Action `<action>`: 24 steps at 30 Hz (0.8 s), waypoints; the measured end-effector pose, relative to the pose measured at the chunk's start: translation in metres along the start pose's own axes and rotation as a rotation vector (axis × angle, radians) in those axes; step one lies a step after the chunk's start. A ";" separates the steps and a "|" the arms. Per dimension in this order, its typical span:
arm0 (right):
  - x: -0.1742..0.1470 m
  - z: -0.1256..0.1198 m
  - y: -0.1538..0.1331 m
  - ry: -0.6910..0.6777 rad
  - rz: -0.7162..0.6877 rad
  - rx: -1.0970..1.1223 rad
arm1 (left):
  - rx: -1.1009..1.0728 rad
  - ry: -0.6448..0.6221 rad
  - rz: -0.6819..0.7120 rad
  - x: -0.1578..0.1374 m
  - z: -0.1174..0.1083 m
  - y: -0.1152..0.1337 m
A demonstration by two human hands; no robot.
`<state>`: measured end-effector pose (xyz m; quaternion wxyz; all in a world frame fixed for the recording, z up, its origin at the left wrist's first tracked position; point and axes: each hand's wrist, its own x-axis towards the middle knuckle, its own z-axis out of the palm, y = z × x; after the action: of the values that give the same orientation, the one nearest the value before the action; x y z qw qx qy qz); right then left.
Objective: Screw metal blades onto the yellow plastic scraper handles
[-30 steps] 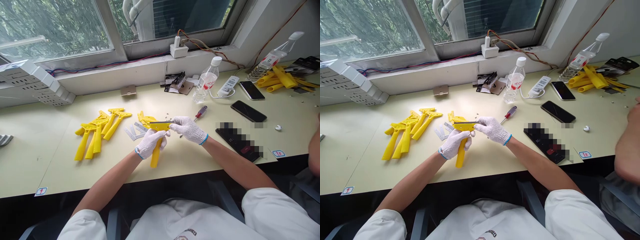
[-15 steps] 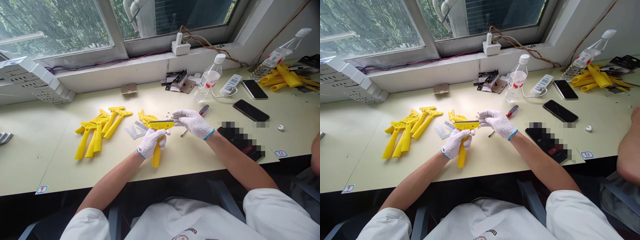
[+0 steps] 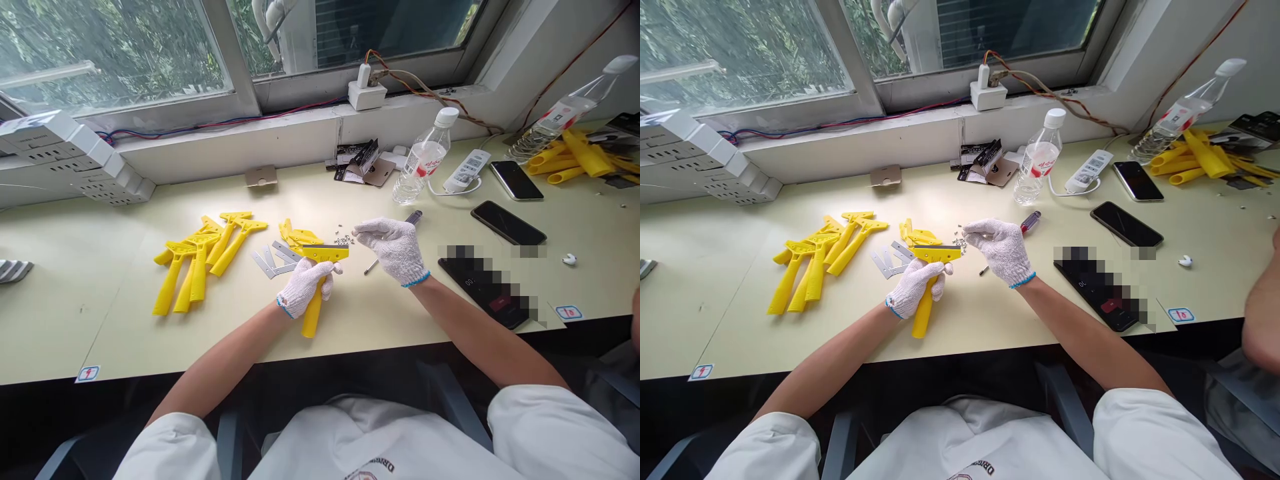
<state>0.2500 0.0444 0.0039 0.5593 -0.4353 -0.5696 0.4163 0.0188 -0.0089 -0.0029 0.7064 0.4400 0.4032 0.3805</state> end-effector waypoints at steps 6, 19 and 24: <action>0.000 0.003 -0.001 -0.104 0.087 0.074 | 0.014 0.025 -0.022 0.001 0.000 -0.002; -0.014 0.012 0.005 -0.219 -0.123 -0.229 | 0.084 0.108 -0.008 0.002 0.009 -0.004; -0.016 0.015 0.010 -0.333 -0.077 -0.164 | 0.099 0.112 -0.010 0.002 0.009 -0.002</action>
<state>0.2353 0.0316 -0.0103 0.4356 -0.3824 -0.7025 0.4130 0.0281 -0.0111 -0.0029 0.6621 0.4503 0.4626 0.3807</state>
